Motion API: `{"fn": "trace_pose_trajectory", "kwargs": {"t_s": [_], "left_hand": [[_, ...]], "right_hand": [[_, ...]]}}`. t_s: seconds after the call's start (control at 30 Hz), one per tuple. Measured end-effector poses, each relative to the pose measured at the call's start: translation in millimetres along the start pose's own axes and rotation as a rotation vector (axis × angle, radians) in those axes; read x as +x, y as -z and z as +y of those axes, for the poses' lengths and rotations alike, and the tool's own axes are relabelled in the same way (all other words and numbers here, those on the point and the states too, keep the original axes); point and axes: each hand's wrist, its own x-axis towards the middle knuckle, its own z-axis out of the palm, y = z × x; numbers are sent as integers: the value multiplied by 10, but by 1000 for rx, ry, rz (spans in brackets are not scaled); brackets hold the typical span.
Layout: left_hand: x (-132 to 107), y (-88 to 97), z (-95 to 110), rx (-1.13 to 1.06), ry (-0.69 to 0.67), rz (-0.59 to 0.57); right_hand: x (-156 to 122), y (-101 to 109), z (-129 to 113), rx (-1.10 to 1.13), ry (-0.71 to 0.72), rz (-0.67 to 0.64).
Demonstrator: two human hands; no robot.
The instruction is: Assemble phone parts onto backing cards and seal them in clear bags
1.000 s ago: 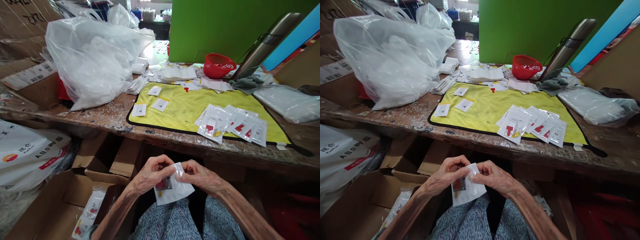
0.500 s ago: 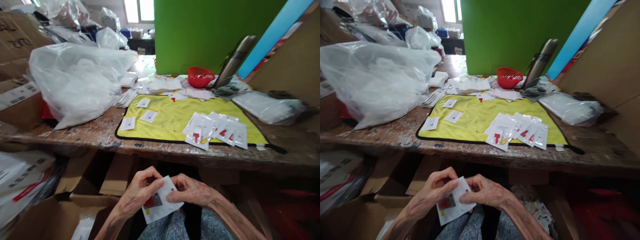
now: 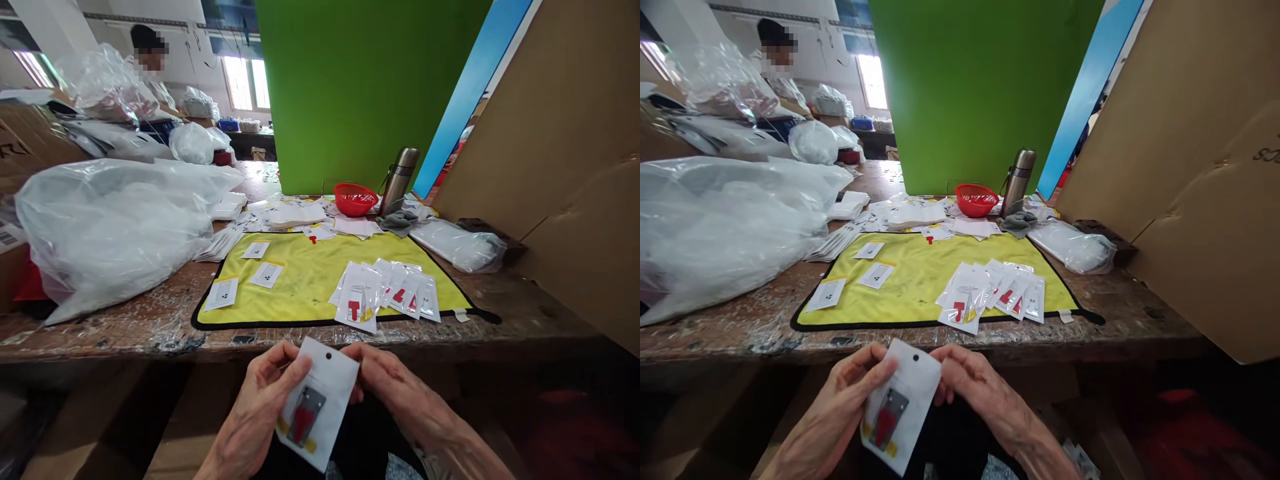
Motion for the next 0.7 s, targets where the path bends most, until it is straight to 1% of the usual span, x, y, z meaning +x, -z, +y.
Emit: {"fn": "trace_pose_trajectory", "kwargs": {"t_s": [0.13, 0.27, 0.33, 0.43, 0.53, 0.6, 0.7], "left_hand": [[213, -251, 21, -151, -73, 26], [350, -400, -13, -216, -106, 26], [371, -436, -15, -221, -105, 16], [368, -473, -6, -215, -66, -16], [350, -495, -5, -215, -5, -61], [337, -503, -12, -209, 24, -80], [325, -520, -29, -155, 6, -89]], "right_hand": [[-47, -20, 2, -67, 36, 71], [-16, -8, 44, -75, 83, 268], [7, 18, 44, -32, 105, 332], [31, 52, 24, 65, 99, 375], [33, 74, -2, 123, 101, 390], [23, 82, -27, 125, 117, 374], [7, 83, -72, 96, 125, 373]]}}
